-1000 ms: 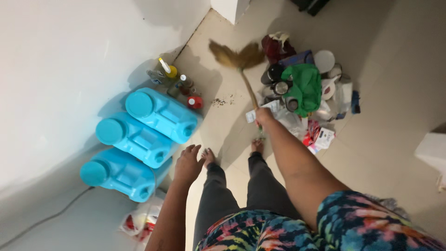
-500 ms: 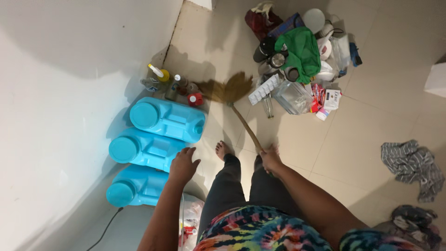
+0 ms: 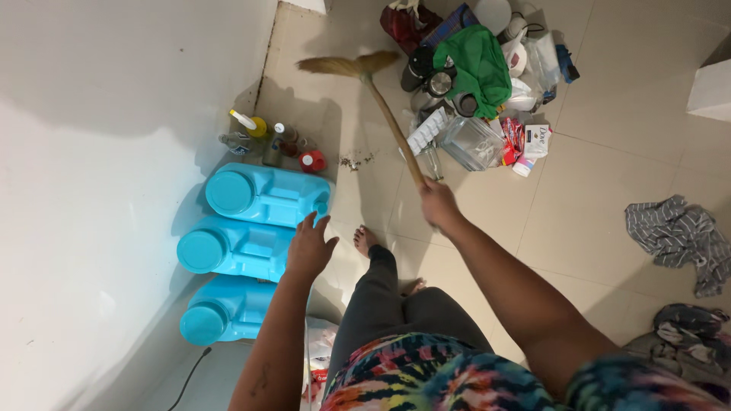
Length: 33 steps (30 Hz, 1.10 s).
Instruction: The person sweeps debris from the floor with a broom and then assembles a mop handle by hand in a bathroom.
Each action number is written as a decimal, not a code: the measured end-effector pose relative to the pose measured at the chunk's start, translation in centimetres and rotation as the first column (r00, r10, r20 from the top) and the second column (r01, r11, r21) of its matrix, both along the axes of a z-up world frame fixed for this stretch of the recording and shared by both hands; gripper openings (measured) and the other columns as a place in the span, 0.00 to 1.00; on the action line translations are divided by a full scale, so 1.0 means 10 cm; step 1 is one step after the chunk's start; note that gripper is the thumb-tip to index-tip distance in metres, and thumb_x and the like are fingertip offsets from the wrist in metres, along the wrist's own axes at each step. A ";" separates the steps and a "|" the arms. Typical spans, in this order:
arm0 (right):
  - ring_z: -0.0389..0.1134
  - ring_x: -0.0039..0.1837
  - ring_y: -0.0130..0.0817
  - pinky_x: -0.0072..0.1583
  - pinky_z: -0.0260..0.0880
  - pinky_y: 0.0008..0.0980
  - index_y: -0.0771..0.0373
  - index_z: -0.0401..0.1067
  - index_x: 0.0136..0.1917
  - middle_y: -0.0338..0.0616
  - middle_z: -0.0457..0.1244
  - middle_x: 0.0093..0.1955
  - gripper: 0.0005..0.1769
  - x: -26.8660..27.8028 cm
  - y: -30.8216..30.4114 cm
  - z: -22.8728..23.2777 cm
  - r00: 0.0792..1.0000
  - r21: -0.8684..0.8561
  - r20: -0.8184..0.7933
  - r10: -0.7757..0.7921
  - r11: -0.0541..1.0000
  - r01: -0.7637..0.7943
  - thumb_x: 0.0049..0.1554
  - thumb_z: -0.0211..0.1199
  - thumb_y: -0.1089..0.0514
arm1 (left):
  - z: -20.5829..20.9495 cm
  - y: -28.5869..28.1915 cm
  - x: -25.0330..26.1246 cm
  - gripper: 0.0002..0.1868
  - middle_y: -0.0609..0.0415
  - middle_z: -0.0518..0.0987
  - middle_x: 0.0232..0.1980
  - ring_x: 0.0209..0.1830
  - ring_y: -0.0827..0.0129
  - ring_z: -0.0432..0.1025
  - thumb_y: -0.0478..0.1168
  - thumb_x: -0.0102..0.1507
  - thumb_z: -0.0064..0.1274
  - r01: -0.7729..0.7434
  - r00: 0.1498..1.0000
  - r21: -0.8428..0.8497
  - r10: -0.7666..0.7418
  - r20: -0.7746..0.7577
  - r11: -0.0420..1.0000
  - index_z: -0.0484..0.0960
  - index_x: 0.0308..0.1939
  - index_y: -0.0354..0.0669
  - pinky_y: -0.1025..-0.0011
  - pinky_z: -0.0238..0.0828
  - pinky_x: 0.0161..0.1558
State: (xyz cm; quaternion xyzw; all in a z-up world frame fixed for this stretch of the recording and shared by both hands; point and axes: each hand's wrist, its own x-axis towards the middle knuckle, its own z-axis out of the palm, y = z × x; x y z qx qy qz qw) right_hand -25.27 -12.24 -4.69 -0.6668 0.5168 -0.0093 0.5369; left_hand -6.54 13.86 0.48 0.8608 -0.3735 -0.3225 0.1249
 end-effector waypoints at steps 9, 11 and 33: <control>0.72 0.54 0.58 0.57 0.74 0.50 0.62 0.75 0.57 0.59 0.70 0.51 0.16 0.21 0.41 -1.57 0.820 -0.162 -0.439 0.368 0.865 -0.475 0.64 0.50 0.54 | 0.03 0.08 -0.18 0.32 0.41 0.64 0.74 0.72 0.44 0.60 0.46 0.59 0.63 -0.053 0.996 -0.035 0.055 0.069 0.998 0.74 0.66 0.46 0.52 0.65 0.64; 0.71 0.58 0.57 0.59 0.73 0.50 0.60 0.73 0.61 0.58 0.69 0.54 0.17 -0.09 0.64 -1.59 0.835 -0.054 -0.448 0.321 0.922 -0.383 0.63 0.49 0.55 | 0.01 0.19 -0.33 0.32 0.41 0.64 0.74 0.72 0.44 0.60 0.46 0.59 0.63 -0.061 0.997 -0.006 0.061 0.052 0.998 0.74 0.66 0.46 0.52 0.65 0.64; 0.71 0.54 0.57 0.57 0.70 0.52 0.59 0.69 0.68 0.58 0.70 0.50 0.20 -2.14 1.37 0.17 0.874 -0.012 -0.405 0.268 0.954 -0.298 0.65 0.51 0.53 | -0.21 0.70 -1.52 0.32 0.34 0.60 0.76 0.70 0.36 0.59 0.45 0.59 0.64 0.107 0.987 -0.119 -0.092 0.129 0.987 0.75 0.67 0.42 0.50 0.62 0.66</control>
